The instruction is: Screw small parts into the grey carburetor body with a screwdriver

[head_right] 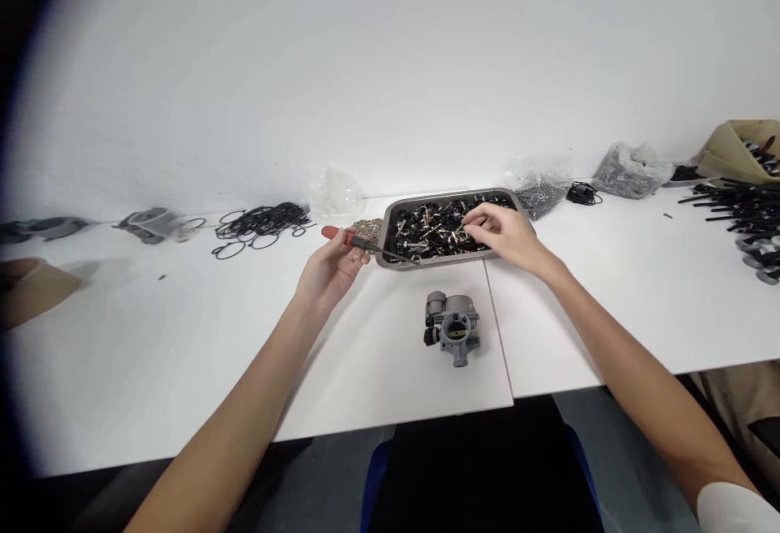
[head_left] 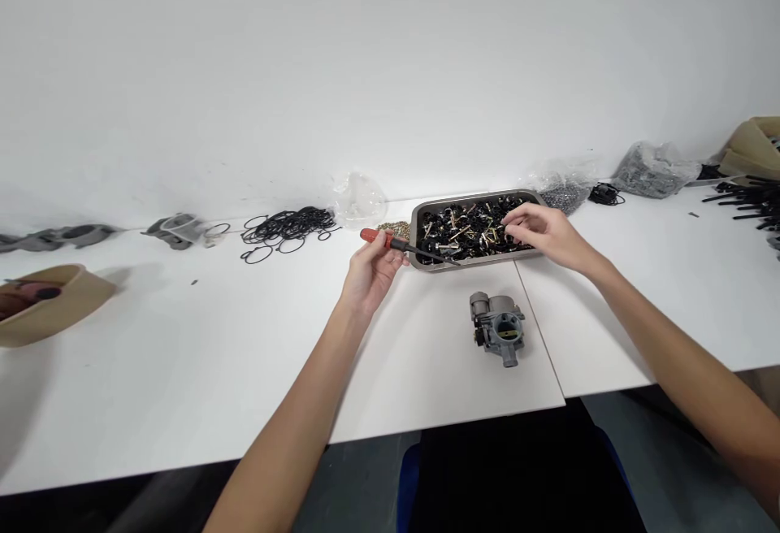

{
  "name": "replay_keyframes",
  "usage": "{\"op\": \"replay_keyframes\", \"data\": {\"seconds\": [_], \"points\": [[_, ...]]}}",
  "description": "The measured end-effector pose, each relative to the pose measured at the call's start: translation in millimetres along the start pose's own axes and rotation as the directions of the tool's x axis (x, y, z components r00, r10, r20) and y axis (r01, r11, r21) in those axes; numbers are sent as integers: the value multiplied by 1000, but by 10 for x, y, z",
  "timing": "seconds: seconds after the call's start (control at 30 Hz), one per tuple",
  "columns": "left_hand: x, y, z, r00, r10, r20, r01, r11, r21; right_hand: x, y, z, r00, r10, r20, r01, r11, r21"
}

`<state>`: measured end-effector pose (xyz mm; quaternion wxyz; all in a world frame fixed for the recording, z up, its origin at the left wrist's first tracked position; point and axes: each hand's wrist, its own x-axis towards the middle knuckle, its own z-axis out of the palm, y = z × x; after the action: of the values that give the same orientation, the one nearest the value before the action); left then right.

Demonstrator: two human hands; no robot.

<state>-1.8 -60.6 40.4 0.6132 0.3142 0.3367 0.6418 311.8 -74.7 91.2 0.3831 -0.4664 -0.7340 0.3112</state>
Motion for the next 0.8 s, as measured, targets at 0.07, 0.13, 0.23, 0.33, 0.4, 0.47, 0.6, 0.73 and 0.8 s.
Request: {"op": "replay_keyframes", "data": {"seconds": [0.07,0.13,0.23,0.33,0.4,0.47,0.6,0.73,0.8], "points": [[11,6,-11,1000,-1,-2,1,1000,-2,77,-46,-169,1000,-17,6,18,998,-67],[14,8,-16,1000,8,9,-8,1000,4,180,-137,-304,999,-36,25,38,991,-125],[15,6,-22,999,20,30,-20,1000,17,393,-288,-373,995,-67,69,79,980,-182],[17,7,-29,999,25,38,-26,999,32,629,-301,-195,984,-105,146,139,958,-251],[17,14,-34,999,23,32,-24,999,40,759,-181,51,975,-94,203,160,928,-338],[14,27,-35,1000,15,21,-15,999,38,850,17,335,959,-12,284,141,889,-436],[11,57,-28,1000,-9,-28,8,1000,-9,922,392,703,924,88,373,137,834,-535],[24,64,-28,998,-16,-53,14,1000,-27,930,488,716,916,86,393,155,827,-541],[28,57,-29,998,-17,-54,15,999,-28,934,472,698,910,102,403,150,823,-548]]}}
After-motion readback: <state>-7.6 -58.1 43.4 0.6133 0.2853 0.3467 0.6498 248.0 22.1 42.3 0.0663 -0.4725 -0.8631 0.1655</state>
